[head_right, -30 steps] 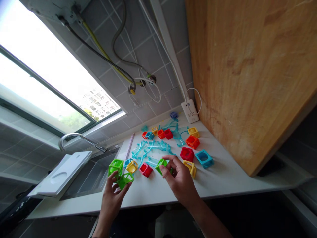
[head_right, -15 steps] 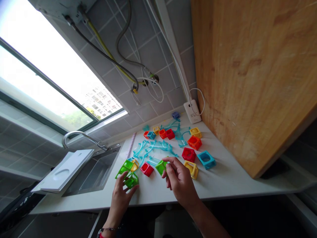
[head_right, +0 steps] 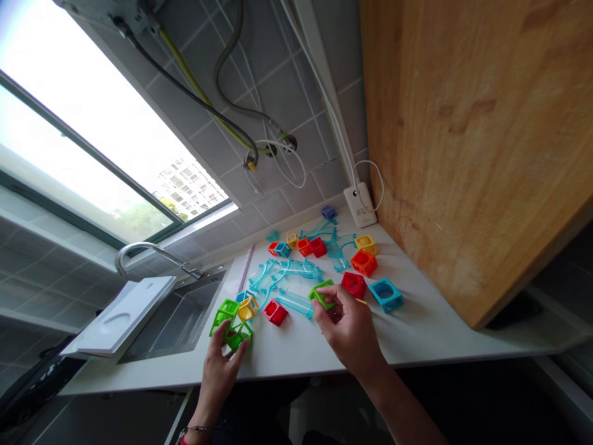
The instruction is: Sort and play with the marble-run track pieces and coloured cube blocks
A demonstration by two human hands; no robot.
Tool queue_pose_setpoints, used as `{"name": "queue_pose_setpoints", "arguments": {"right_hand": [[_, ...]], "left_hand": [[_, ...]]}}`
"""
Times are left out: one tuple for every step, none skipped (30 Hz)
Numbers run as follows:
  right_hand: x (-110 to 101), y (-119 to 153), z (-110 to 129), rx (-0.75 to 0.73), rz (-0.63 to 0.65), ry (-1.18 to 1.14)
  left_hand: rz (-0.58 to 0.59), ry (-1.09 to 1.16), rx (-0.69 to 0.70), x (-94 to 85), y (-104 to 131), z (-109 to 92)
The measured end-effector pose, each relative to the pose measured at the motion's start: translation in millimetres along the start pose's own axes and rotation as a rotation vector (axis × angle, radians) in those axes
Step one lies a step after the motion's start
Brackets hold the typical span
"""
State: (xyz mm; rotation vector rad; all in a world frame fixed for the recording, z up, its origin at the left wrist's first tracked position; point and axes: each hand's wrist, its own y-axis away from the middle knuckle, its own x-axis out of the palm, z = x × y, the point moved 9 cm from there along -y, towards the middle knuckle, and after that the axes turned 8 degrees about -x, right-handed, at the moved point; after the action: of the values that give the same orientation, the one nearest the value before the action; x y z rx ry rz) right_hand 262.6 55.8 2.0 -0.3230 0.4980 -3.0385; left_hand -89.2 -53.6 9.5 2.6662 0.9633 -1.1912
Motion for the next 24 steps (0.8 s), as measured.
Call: {"name": "queue_pose_setpoints", "arguments": {"right_hand": [[-4.0,-1.2,3.5,-0.031,-0.009,0.038],[-8.3,-2.4,7.2,-0.057,-0.019,0.070],[-12.9,-3.7,10.6,-0.075,-0.029,0.098],[-18.2,-5.1,13.7,-0.084,-0.040,0.123],[-24.4,-6.7,16.5,-0.086,-0.051,0.149],[-31.8,-8.4,19.0,-0.082,-0.066,0.182],[-40.2,-10.2,21.4,-0.078,-0.081,0.223],[-49.4,-12.1,24.1,-0.079,-0.099,0.271],[-59.0,-14.0,26.7,-0.084,-0.116,0.322],[-68.4,-15.8,28.8,-0.090,-0.131,0.369],[-77.4,-17.5,29.9,-0.094,-0.144,0.407],[-85.4,-18.9,29.8,-0.093,-0.154,0.436],[-92.3,-20.1,28.5,-0.087,-0.159,0.456],[-97.7,-21.0,26.1,-0.075,-0.160,0.472],[-101.7,-21.7,23.3,-0.062,-0.156,0.488],[-104.5,-22.2,20.9,-0.053,-0.152,0.507],[-106.2,-22.5,19.3,-0.050,-0.149,0.532],[-107.3,-22.9,18.7,-0.054,-0.149,0.562],[-108.3,-23.1,19.0,-0.064,-0.155,0.596],[-109.0,-23.4,20.0,-0.078,-0.165,0.633],[-109.5,-23.7,21.4,-0.094,-0.175,0.671],[-109.6,-24.1,22.4,-0.109,-0.181,0.707],[-109.1,-24.6,22.8,-0.122,-0.180,0.741],[-108.3,-25.2,22.5,-0.133,-0.172,0.775]], "left_hand": [[0.000,-0.012,0.008,-0.4,0.2,0.1],[0.002,-0.027,0.016,-0.7,0.3,-0.2],[0.006,-0.046,0.028,-1.0,0.4,-1.0],[0.009,-0.068,0.046,-1.4,0.5,-2.6],[0.008,-0.095,0.071,-2.3,0.5,-4.9],[0.000,-0.125,0.100,-3.7,0.4,-7.7],[-0.012,-0.154,0.130,-5.4,0.3,-10.8],[-0.027,-0.178,0.159,-7.2,0.2,-14.0],[-0.042,-0.194,0.186,-8.9,0.1,-16.9],[-0.054,-0.205,0.207,-10.2,0.0,-19.6],[-0.061,-0.210,0.224,-10.8,0.0,-21.8],[-0.065,-0.214,0.239,-10.9,0.0,-23.8],[-0.067,-0.219,0.250,-10.5,0.1,-25.5],[-0.069,-0.225,0.259,-9.9,0.1,-26.9],[-0.071,-0.231,0.266,-9.2,0.3,-28.1],[-0.076,-0.236,0.274,-8.8,0.5,-29.4],[-0.083,-0.239,0.281,-8.7,0.7,-30.6],[-0.091,-0.242,0.287,-8.8,0.9,-31.9],[-0.098,-0.243,0.292,-9.1,1.2,-33.2],[-0.102,-0.243,0.298,-9.4,1.4,-34.5],[-0.104,-0.240,0.301,-9.5,1.5,-35.6],[-0.103,-0.234,0.300,-9.5,1.5,-36.3],[-0.102,-0.228,0.296,-9.5,1.3,-36.4],[-0.104,-0.220,0.287,-9.5,0.8,-35.8]]}}
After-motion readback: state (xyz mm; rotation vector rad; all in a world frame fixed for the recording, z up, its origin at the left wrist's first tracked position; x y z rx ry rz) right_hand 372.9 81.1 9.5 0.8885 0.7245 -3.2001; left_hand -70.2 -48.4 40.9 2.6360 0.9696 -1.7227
